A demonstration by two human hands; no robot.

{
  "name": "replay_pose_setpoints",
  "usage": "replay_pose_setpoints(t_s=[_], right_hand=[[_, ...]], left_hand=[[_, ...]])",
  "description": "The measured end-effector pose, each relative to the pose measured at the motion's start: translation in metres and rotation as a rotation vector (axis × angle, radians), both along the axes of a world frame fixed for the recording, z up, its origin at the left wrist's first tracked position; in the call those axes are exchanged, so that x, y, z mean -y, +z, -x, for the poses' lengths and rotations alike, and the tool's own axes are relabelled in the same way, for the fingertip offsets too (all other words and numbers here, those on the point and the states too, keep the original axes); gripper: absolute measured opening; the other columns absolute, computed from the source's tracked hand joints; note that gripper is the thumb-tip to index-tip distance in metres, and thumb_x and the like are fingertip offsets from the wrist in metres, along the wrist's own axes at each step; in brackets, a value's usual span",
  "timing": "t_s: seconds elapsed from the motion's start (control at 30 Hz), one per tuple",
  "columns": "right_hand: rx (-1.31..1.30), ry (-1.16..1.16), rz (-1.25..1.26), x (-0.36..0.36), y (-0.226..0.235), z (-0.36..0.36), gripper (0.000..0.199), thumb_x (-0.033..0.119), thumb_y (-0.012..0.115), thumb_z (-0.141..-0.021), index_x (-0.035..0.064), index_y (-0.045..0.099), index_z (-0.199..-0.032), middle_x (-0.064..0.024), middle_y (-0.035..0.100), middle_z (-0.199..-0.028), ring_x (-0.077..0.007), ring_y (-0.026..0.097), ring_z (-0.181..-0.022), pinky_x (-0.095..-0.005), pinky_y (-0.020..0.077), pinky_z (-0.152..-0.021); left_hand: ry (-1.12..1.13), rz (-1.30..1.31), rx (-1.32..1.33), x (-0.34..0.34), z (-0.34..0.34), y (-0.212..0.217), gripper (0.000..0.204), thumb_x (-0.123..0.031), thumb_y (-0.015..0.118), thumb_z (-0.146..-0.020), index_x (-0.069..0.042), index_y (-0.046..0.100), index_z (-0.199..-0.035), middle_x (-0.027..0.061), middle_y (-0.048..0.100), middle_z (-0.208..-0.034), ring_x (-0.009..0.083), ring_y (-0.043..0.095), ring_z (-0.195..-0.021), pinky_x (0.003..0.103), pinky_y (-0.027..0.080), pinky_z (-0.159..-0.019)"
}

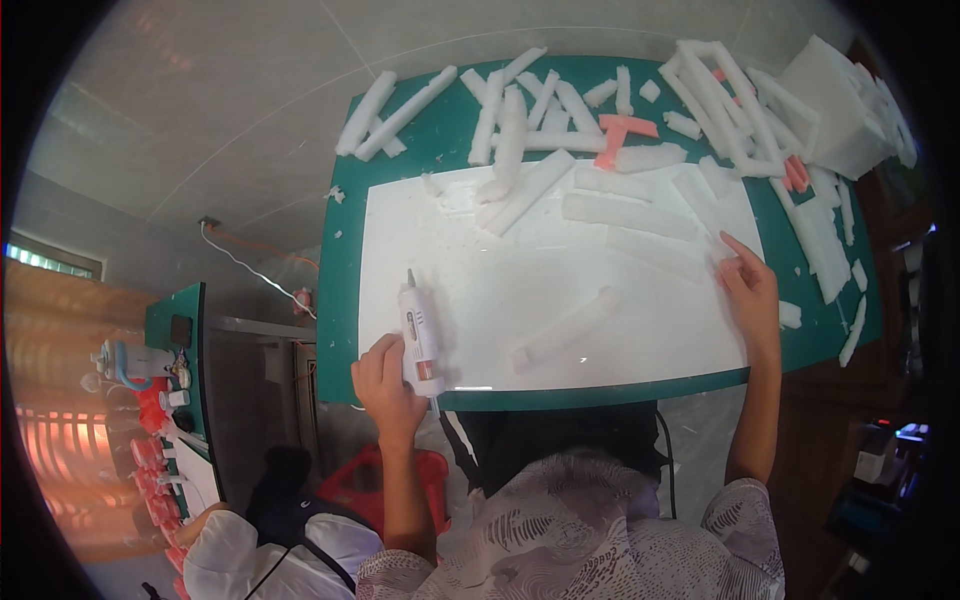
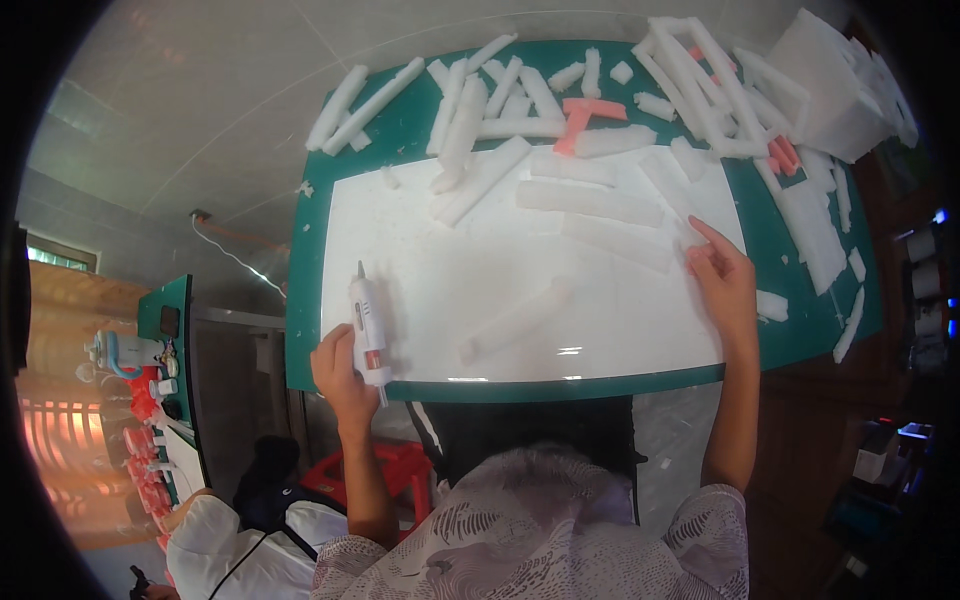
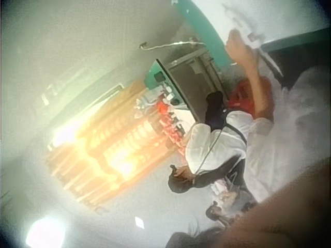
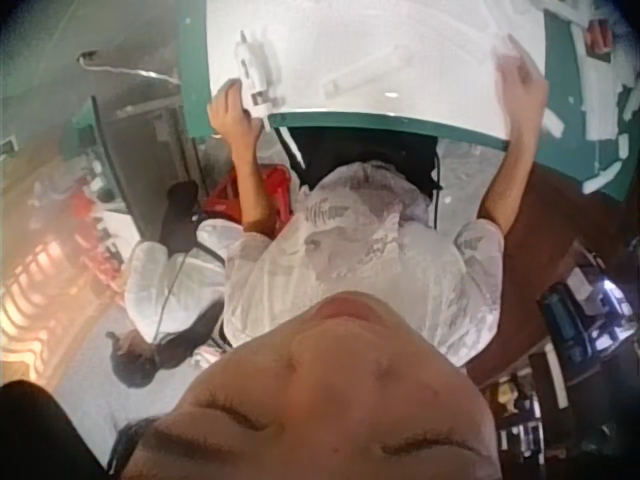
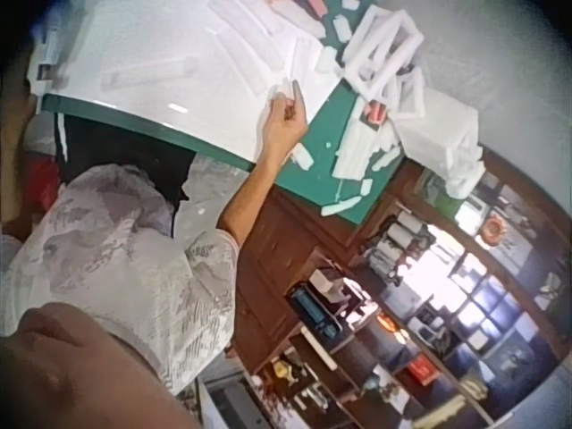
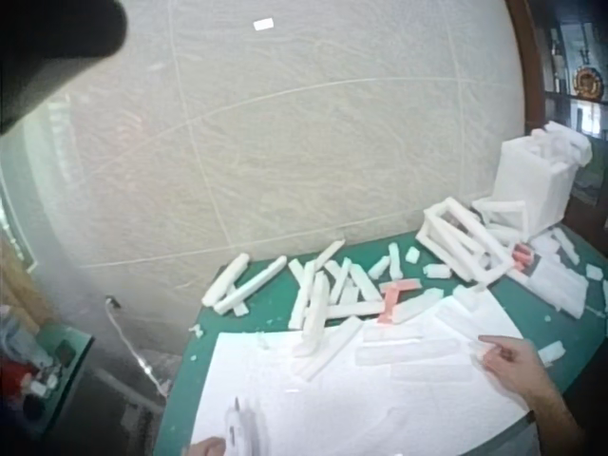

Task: Gluing white foam strips together using a hot glue gun to build a structure.

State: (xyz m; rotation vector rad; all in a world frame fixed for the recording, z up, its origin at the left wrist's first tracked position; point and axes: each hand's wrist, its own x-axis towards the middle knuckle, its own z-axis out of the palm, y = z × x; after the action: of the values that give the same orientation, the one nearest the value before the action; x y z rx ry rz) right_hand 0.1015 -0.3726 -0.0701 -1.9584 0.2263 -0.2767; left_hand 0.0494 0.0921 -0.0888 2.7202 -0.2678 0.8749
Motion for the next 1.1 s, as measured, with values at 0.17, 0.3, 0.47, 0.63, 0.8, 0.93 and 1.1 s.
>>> replay_pose_setpoints(t_s=[0.17, 0.3, 0.47, 0.63, 0.8, 0.93, 1.1], right_hand=[[0.106, -0.035, 0.379, -0.023, 0.022, 0.008, 0.019, 0.005, 0.065, -0.088, 0.0007, 0.069, -0.106, -0.0028, 0.055, -0.073, -0.0126, 0.048, -0.064, -0.0257, 0.0395, -0.059], [0.257, -0.038, 0.611, -0.034, 0.020, 0.010, 0.020, 0.004, 0.065, -0.087, 0.0012, 0.068, -0.106, -0.0108, 0.061, -0.092, -0.0236, 0.057, -0.082, -0.0314, 0.0464, -0.070], [0.396, 0.055, 0.696, -0.072, 0.022, 0.018, 0.028, 0.004, 0.065, -0.087, 0.0035, 0.066, -0.115, -0.0143, 0.061, -0.114, -0.0300, 0.058, -0.105, -0.0359, 0.0497, -0.082], [0.127, 0.390, 0.214, -0.113, 0.025, 0.022, 0.037, -0.001, 0.065, -0.084, 0.0051, 0.064, -0.120, -0.0124, 0.063, -0.116, -0.0242, 0.062, -0.093, -0.0316, 0.0514, -0.078], [0.052, 0.466, 0.184, -0.114, 0.017, 0.019, 0.028, 0.003, 0.065, -0.086, 0.0033, 0.063, -0.114, -0.0123, 0.064, -0.108, -0.0275, 0.062, -0.091, -0.0331, 0.0526, -0.076], [-0.051, 0.506, 0.192, -0.112, 0.024, 0.018, 0.024, 0.002, 0.066, -0.084, 0.0025, 0.062, -0.108, -0.0119, 0.063, -0.106, -0.0275, 0.062, -0.088, -0.0330, 0.0522, -0.075], [0.068, 0.494, 0.221, -0.113, 0.013, 0.020, 0.024, 0.003, 0.066, -0.084, 0.0028, 0.061, -0.107, -0.0131, 0.063, -0.101, -0.0260, 0.061, -0.084, -0.0328, 0.0505, -0.073]], left_hand=[[0.024, 0.037, -0.043, 0.002, 0.005, 0.002, 0.037, -0.009, 0.070, -0.068, -0.001, 0.066, -0.104, 0.0130, 0.065, -0.110, 0.0324, 0.059, -0.092, 0.039, 0.044, -0.080], [0.034, 0.026, -0.035, 0.003, 0.005, 0.001, 0.036, -0.010, 0.069, -0.070, -0.001, 0.066, -0.104, 0.0132, 0.065, -0.109, 0.0315, 0.059, -0.092, 0.039, 0.043, -0.079], [0.018, 0.024, -0.015, 0.001, 0.002, -0.001, 0.037, -0.011, 0.072, -0.068, -0.002, 0.066, -0.103, 0.0119, 0.066, -0.108, 0.0295, 0.059, -0.091, 0.038, 0.042, -0.078], [0.027, 0.007, -0.009, 0.000, 0.003, 0.000, 0.040, -0.011, 0.075, -0.064, -0.003, 0.066, -0.102, 0.0099, 0.066, -0.108, 0.0276, 0.060, -0.091, 0.038, 0.041, -0.077], [0.017, 0.010, -0.011, 0.001, 0.002, -0.002, 0.039, -0.011, 0.075, -0.064, -0.003, 0.066, -0.101, 0.0098, 0.066, -0.107, 0.0266, 0.060, -0.090, 0.037, 0.041, -0.077], [0.013, 0.014, -0.010, 0.002, 0.002, 0.001, 0.039, -0.011, 0.075, -0.065, -0.003, 0.066, -0.101, 0.0100, 0.066, -0.107, 0.0265, 0.060, -0.090, 0.037, 0.041, -0.077], [0.015, 0.013, 0.010, 0.001, 0.002, -0.001, 0.038, -0.013, 0.074, -0.066, -0.003, 0.066, -0.102, 0.0098, 0.066, -0.106, 0.0263, 0.061, -0.092, 0.037, 0.041, -0.076]])
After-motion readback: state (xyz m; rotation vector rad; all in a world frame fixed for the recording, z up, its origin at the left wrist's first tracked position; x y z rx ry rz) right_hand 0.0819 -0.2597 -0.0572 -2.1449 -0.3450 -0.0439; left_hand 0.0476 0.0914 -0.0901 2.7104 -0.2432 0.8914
